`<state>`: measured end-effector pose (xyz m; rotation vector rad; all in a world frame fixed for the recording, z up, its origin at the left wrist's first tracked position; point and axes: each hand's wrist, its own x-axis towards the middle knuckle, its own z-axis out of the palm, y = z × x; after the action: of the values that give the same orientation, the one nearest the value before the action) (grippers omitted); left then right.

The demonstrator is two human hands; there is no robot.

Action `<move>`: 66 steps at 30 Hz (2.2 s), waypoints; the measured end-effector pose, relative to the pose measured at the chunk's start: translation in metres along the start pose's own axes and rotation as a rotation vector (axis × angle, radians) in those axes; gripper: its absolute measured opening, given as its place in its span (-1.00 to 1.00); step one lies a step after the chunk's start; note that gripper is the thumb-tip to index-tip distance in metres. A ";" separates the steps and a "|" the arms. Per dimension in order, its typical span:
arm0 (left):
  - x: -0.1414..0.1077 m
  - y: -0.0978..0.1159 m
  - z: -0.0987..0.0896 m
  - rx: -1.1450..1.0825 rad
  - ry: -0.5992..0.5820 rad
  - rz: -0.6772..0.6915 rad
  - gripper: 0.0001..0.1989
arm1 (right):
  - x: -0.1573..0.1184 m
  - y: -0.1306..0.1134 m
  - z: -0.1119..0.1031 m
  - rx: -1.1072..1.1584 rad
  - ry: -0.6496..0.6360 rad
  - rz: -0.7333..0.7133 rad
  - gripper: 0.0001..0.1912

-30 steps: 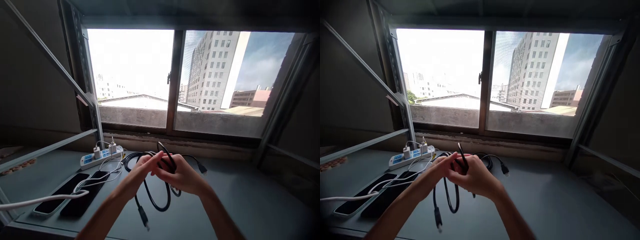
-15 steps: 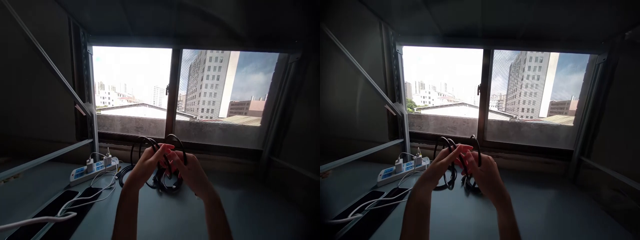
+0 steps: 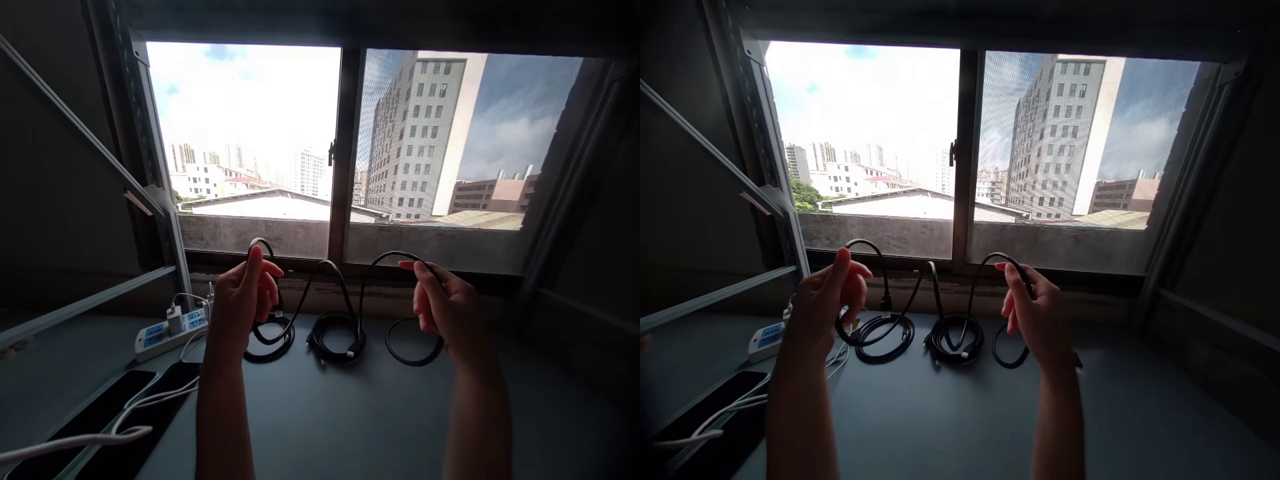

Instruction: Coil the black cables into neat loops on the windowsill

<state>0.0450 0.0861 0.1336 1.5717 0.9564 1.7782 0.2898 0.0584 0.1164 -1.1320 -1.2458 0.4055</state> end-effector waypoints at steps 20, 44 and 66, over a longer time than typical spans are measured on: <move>-0.009 -0.013 0.047 0.028 -0.344 -0.106 -0.33 | -0.016 -0.011 0.064 -0.452 -0.320 -0.314 -0.74; -0.010 0.002 0.037 -0.312 -0.370 -0.077 -0.54 | 0.036 0.066 0.030 -0.223 -0.416 0.216 -0.61; -0.016 0.012 0.008 -0.180 -0.683 -0.101 -0.69 | 0.042 0.054 0.012 0.455 -0.481 0.318 -0.67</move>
<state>0.0558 0.0678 0.1350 1.7882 0.5138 1.0867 0.3104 0.1199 0.0918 -0.8574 -1.2892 1.1937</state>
